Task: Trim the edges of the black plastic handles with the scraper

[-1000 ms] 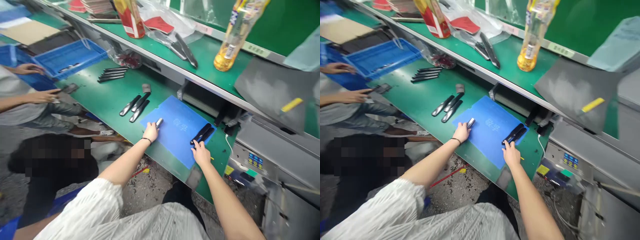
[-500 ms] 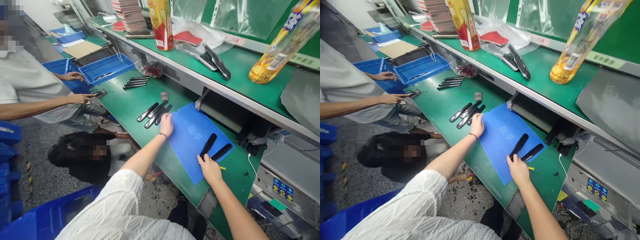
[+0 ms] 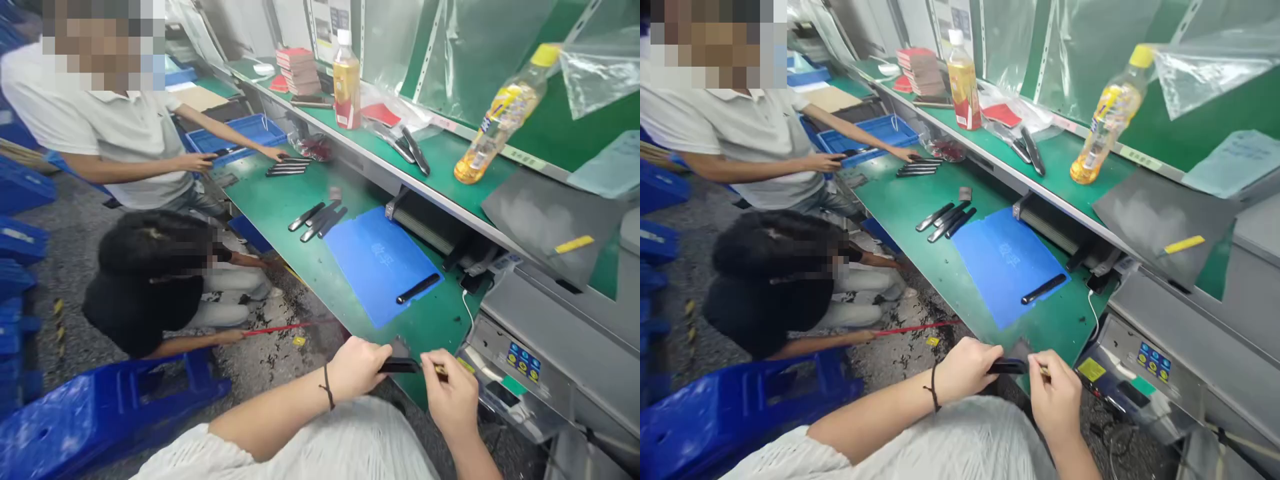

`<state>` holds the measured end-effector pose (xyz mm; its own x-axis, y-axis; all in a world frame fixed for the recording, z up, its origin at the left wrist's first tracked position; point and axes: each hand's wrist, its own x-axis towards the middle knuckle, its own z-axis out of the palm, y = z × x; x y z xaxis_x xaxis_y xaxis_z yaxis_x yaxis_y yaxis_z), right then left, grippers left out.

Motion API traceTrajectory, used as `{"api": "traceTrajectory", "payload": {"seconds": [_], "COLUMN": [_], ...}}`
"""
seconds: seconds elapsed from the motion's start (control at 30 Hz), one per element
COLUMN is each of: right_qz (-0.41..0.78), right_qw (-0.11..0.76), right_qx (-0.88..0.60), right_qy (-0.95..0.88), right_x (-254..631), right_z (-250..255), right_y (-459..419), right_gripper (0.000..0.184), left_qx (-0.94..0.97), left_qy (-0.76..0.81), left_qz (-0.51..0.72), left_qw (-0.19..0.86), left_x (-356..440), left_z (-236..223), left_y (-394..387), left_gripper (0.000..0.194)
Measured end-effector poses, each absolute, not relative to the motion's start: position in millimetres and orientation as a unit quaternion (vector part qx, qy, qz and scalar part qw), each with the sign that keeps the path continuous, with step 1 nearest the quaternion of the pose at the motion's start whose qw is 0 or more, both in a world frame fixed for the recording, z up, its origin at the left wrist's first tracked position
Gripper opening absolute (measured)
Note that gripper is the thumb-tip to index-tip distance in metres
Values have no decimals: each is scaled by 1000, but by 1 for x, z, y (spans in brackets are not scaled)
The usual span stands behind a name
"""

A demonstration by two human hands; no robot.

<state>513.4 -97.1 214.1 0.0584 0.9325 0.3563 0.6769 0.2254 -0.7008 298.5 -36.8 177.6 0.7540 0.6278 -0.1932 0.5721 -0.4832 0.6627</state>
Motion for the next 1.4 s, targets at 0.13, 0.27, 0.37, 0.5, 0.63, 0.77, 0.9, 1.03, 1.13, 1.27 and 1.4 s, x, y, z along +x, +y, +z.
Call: {"api": "traceTrajectory", "payload": {"seconds": [0.13, 0.27, 0.37, 0.5, 0.63, 0.77, 0.9, 1.03, 1.13, 1.27, 1.4], "right_qz": [312, 356, 346, 247, 172, 231, 354, 444, 433, 395, 357], "right_qw": [429, 427, 402, 397, 451, 416, 365, 341, 357, 387, 399], "right_qx": [-545, -483, -456, -336, -191, -236, -249, -139, -131, -184, -213], "right_qy": [-649, -677, -715, -818, -855, -847, -825, -817, -817, -813, -817], "right_x": [523, 529, 534, 540, 543, 546, 556, 561, 559, 554, 547], "right_z": [233, 247, 255, 254, 243, 232, 231, 238, 242, 246, 251], "right_y": [-118, -141, -161, -190, -220, -235, -250, -276, -288, -288, -280], "right_gripper": [21, 24, 24, 19, 8, 25, 23, 7, 5, 3, 4], "left_qx": [823, 786, 752, 657, 483, 243, 64, 52, 42, 66, 107], "left_qy": [442, 544, 603, 702, 774, 663, 516, 489, 433, 407, 429], "left_qz": [46, 57, 66, 71, 200, 465, 629, 677, 697, 701, 691], "left_qw": [355, 290, 259, 266, 359, 534, 577, 548, 570, 583, 572], "left_x": [308, 313, 321, 347, 365, 362, 363, 378, 392, 403, 405], "left_z": [201, 223, 239, 251, 253, 253, 256, 256, 254, 256, 261], "left_y": [-93, -146, -195, -261, -309, -344, -362, -361, -354, -343, -338], "left_gripper": [19, 27, 27, 27, 34, 42, 47, 41, 35, 38, 40]}}
